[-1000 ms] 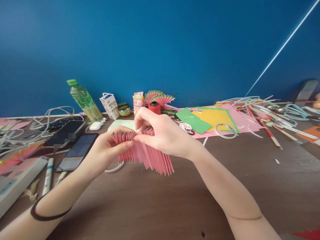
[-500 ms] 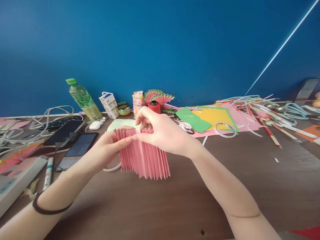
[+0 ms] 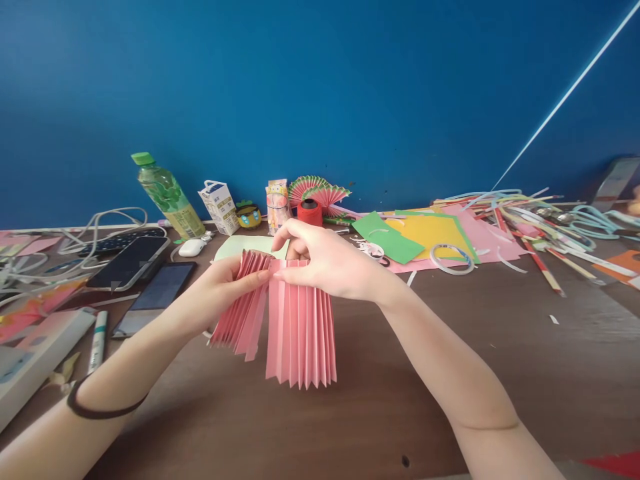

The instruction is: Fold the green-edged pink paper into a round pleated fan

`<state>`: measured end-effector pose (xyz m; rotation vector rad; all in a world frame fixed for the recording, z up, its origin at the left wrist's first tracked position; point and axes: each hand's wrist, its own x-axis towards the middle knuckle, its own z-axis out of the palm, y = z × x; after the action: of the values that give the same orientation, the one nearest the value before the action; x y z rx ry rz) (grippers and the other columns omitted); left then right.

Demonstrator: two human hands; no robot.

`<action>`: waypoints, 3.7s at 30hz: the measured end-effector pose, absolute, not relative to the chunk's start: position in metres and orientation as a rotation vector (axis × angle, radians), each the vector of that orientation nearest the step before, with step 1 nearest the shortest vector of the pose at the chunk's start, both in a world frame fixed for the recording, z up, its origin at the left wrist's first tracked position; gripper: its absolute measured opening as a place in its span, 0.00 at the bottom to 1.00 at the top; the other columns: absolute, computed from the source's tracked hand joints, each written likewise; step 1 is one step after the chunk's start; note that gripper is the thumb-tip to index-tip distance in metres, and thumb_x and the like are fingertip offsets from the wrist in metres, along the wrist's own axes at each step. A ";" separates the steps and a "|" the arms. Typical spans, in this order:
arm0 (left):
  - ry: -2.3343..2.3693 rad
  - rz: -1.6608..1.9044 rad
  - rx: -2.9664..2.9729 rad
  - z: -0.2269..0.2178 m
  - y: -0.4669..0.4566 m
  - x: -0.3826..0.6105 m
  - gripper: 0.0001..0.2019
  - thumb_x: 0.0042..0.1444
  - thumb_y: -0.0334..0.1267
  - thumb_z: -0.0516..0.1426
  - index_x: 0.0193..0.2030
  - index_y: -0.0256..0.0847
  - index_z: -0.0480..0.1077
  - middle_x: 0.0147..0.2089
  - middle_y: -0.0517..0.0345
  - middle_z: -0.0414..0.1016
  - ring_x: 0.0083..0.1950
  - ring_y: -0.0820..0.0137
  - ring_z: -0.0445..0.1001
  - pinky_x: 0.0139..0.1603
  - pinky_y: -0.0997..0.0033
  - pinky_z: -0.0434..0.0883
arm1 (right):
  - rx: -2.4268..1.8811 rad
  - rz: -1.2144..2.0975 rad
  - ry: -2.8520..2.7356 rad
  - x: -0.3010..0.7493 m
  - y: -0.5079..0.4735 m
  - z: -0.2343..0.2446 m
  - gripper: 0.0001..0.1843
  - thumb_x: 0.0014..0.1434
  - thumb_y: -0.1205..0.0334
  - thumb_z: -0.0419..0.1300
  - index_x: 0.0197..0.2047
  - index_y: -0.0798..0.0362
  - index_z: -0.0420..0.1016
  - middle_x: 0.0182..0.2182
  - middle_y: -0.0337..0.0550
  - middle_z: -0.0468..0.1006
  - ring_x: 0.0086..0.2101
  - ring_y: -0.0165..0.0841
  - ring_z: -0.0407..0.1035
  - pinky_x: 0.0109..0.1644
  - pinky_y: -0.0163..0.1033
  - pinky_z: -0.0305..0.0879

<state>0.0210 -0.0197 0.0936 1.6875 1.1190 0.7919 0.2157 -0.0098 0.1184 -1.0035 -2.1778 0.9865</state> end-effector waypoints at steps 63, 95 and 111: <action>1.149 0.836 1.577 0.090 -0.024 0.030 0.15 0.51 0.48 0.56 0.40 0.38 0.69 0.35 0.57 0.74 0.34 0.69 0.71 0.32 0.73 0.65 | -0.953 1.017 -2.136 0.212 -0.006 0.113 0.16 0.52 0.54 0.59 0.40 0.51 0.61 0.25 0.34 0.66 0.28 0.28 0.61 0.32 0.35 0.56; 1.038 0.788 1.427 0.086 -0.019 0.027 0.16 0.50 0.45 0.58 0.41 0.38 0.68 0.37 0.55 0.74 0.36 0.68 0.71 0.35 0.71 0.66 | -1.026 0.889 -2.158 0.211 -0.003 0.112 0.08 0.54 0.58 0.58 0.36 0.53 0.66 0.30 0.39 0.71 0.32 0.30 0.65 0.34 0.36 0.59; 1.041 0.808 1.490 0.085 -0.020 0.028 0.14 0.50 0.45 0.58 0.39 0.38 0.68 0.36 0.56 0.74 0.34 0.69 0.70 0.33 0.72 0.65 | -1.052 0.863 -2.160 0.209 -0.005 0.112 0.06 0.53 0.62 0.54 0.37 0.52 0.64 0.32 0.39 0.70 0.32 0.29 0.65 0.35 0.36 0.59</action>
<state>0.0278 -0.0198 0.0853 1.4899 1.0413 0.8079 0.2092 -0.0051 0.1122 -1.0517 -2.1595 0.8633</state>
